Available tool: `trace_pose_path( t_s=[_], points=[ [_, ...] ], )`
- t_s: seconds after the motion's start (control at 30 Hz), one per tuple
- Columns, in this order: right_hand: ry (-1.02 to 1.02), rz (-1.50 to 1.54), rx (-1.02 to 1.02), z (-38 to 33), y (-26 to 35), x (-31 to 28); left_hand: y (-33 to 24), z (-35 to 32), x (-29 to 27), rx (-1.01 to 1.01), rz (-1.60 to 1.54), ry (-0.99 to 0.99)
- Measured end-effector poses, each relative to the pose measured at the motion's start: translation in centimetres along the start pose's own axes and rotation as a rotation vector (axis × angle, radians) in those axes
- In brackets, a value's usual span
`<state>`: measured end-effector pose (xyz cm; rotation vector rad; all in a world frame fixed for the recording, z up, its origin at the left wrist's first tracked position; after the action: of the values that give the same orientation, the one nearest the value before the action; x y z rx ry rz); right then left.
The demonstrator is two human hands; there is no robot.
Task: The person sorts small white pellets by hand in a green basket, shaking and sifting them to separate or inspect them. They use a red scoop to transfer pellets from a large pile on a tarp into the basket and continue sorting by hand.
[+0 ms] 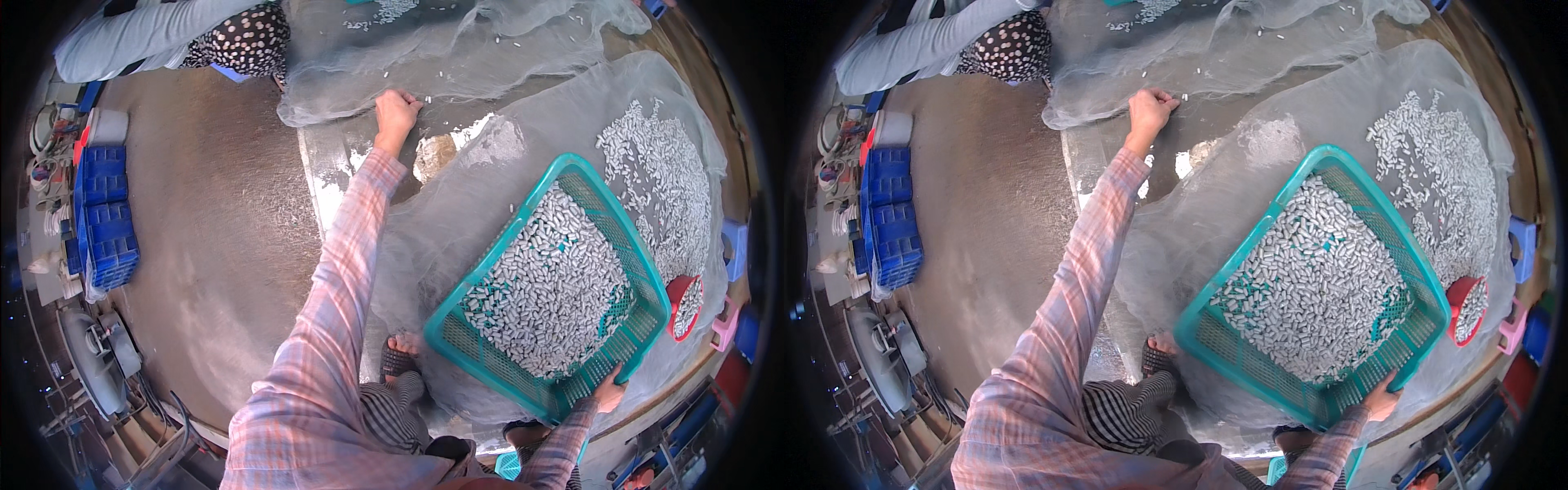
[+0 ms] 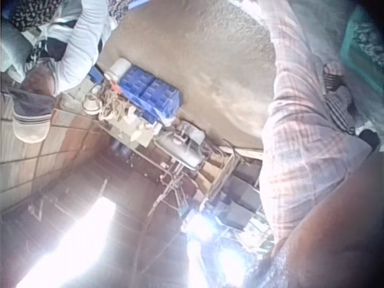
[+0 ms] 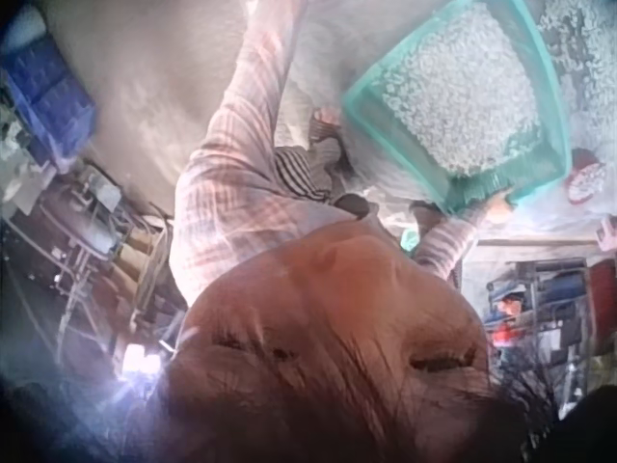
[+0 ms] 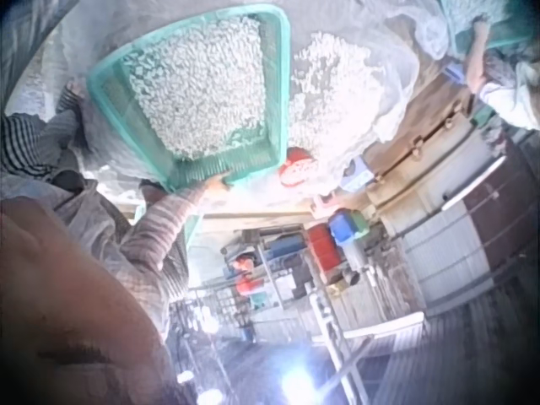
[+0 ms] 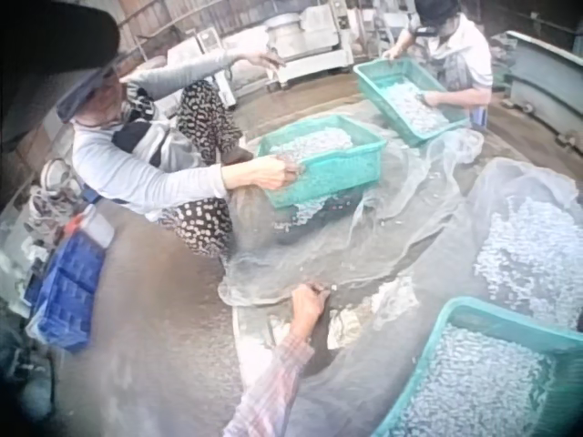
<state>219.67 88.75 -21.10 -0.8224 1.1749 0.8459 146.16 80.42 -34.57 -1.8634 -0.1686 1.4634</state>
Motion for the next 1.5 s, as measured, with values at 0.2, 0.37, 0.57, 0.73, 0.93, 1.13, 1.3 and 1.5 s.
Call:
trace_pose_path(
  t_s=[0.2, 0.37, 0.57, 0.73, 0.93, 1.13, 1.3, 1.5],
  points=[
    [-0.013, 0.007, 0.005, -0.2, -0.2, 0.1, -0.5, -0.8, -1.6, -0.258, -0.836, 0.255],
    [0.017, -0.011, 0.031, -0.3, 0.5, -0.3, -1.1, 1.2, -1.3, -0.203, -0.643, 0.135],
    [0.003, -0.026, 0.040, -0.1, 0.1, 0.0, -2.1, 1.0, 0.7, -0.072, -0.012, -0.004],
    [-0.017, -0.019, 0.030, -0.2, 0.5, -0.2, 0.3, 1.2, 0.4, -0.409, -0.902, 0.172],
    [0.006, -0.008, 0.070, -0.5, 0.7, -0.5, -2.8, -0.4, 0.0, 0.035, 0.026, 0.123],
    [0.007, -0.021, 0.054, -0.4, 0.7, -0.3, -2.0, 1.0, 1.1, -0.335, -0.776, 0.268],
    [-0.024, 0.005, 0.012, -0.4, 0.1, -0.2, -4.0, 4.3, 1.0, -0.213, -0.705, 0.133],
    [0.012, 0.007, 0.025, -1.0, 0.9, -0.6, -4.6, 6.4, 3.5, -0.002, 0.068, -0.017]
  ],
)
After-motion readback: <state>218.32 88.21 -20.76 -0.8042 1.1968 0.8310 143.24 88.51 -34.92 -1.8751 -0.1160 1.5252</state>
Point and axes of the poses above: each hand's wrist, its own z-axis towards the middle knuckle, its own x-axis out of the palm, y = z × x, the point moved 3 cm from there along z, towards the middle knuckle, and after that the axes turned 5 degrees about z, right-handed, at the moved point
